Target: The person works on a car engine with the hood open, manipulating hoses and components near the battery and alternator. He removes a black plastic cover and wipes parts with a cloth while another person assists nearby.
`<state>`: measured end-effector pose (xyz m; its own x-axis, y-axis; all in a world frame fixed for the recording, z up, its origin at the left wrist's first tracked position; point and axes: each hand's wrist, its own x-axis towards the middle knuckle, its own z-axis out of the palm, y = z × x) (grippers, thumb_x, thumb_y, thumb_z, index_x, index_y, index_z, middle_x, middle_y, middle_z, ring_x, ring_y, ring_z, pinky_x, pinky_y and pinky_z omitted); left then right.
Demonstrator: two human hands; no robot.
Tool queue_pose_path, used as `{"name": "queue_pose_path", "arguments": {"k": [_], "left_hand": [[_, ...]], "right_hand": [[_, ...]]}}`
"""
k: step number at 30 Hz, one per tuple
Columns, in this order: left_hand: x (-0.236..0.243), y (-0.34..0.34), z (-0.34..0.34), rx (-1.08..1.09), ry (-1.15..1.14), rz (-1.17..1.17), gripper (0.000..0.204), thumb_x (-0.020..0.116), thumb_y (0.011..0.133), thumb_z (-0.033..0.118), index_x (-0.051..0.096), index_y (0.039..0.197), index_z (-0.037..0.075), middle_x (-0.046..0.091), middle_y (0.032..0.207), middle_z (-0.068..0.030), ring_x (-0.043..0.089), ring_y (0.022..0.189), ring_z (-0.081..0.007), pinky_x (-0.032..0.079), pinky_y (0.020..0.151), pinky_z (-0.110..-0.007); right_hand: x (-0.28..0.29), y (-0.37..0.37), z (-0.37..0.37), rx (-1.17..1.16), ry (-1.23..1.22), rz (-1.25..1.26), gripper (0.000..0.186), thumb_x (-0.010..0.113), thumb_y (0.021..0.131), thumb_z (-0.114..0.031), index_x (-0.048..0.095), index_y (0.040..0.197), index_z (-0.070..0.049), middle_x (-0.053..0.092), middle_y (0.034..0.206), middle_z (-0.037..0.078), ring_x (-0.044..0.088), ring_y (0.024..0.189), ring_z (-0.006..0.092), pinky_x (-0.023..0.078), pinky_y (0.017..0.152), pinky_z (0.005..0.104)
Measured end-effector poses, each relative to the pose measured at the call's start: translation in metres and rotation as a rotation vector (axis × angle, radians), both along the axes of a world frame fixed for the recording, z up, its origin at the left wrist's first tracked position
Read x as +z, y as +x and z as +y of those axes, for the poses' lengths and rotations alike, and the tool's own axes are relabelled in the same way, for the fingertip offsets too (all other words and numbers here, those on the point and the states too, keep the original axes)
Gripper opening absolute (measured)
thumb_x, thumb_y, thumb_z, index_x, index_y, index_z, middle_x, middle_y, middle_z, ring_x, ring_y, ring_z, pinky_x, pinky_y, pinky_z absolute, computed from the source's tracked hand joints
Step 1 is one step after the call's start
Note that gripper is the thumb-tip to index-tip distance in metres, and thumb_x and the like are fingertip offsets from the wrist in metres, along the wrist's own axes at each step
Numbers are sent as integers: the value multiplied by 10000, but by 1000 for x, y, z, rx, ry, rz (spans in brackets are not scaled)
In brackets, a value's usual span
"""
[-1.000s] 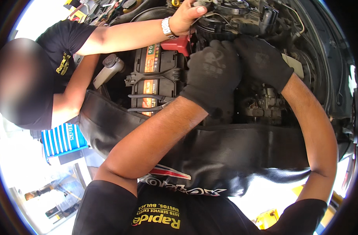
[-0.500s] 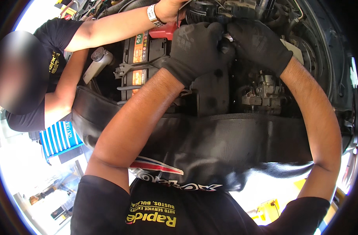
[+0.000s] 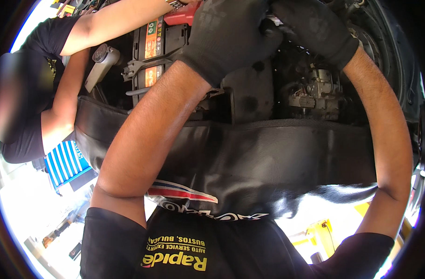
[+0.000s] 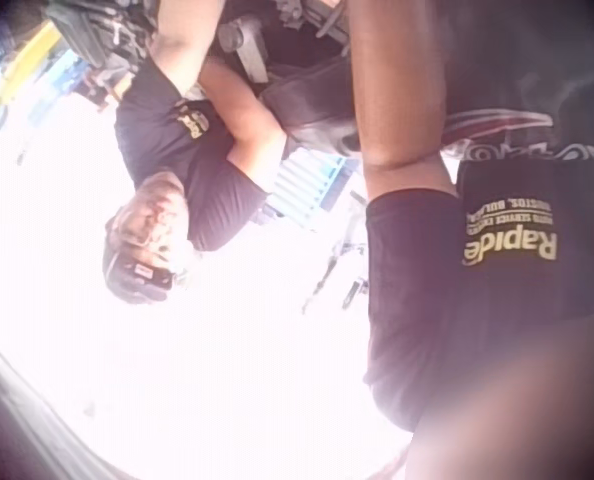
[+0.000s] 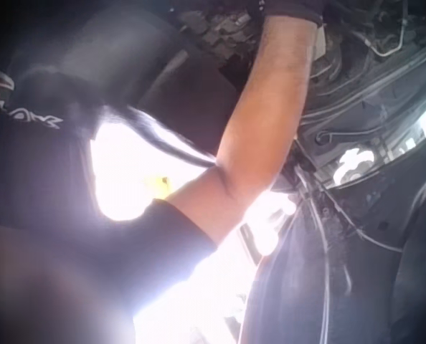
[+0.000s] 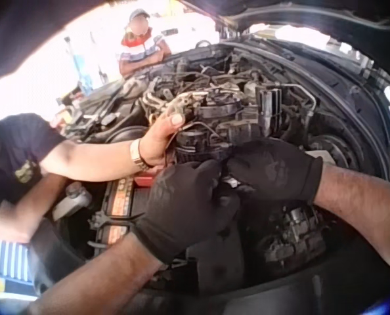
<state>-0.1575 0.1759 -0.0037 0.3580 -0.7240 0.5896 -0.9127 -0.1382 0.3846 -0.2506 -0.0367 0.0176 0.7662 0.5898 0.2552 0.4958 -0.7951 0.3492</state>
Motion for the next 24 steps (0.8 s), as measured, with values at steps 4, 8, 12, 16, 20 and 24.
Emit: {"name": "queue_pose_path", "arguments": {"k": [4,8,12,16,20,24], "left_hand": [[-2,-4,2,48,41,-24,360,767,807,286,703,1048,26,682,709,-179,684,652,-380,545,616,-500],[-10,-13,16,102,80,14,324,804,867,315,725,1016,38,705,747,-159,722,700,-330,566,641,-424],[-16,-11,21,-32,-8,228,309,707,907,305,669,996,12,684,817,-181,689,798,-416,552,727,-521],[-20,-14,8,-29,-76,309,266,678,950,271,653,1013,13,672,805,-187,676,809,-439,532,719,-544],[-17,-16,8,60,-18,323,229,691,1023,225,687,1093,6,732,860,-132,711,765,-265,532,693,-395],[-17,-18,11,-91,-148,1044,244,633,1081,246,692,1166,24,700,892,-2,626,788,-112,511,695,-333]], "right_hand": [[1,2,0,21,33,-2,383,694,880,-226,648,1189,-6,690,1152,202,681,1113,369,554,999,472],[3,-1,2,-68,33,37,322,674,877,-204,650,1134,-11,701,1072,214,702,1015,384,574,904,475],[4,-7,6,-286,111,121,385,763,880,-196,607,1207,-67,669,1150,126,684,1037,313,560,894,430],[9,-9,7,-233,174,122,387,788,866,-192,610,1190,-76,678,1107,119,694,1008,312,556,849,443],[16,-11,6,-260,79,-15,399,781,881,-222,644,1245,-132,706,1091,54,729,948,251,604,807,381],[22,-12,4,-314,116,11,456,810,843,-173,661,1268,-102,716,1139,94,725,1017,286,599,865,412]]}}
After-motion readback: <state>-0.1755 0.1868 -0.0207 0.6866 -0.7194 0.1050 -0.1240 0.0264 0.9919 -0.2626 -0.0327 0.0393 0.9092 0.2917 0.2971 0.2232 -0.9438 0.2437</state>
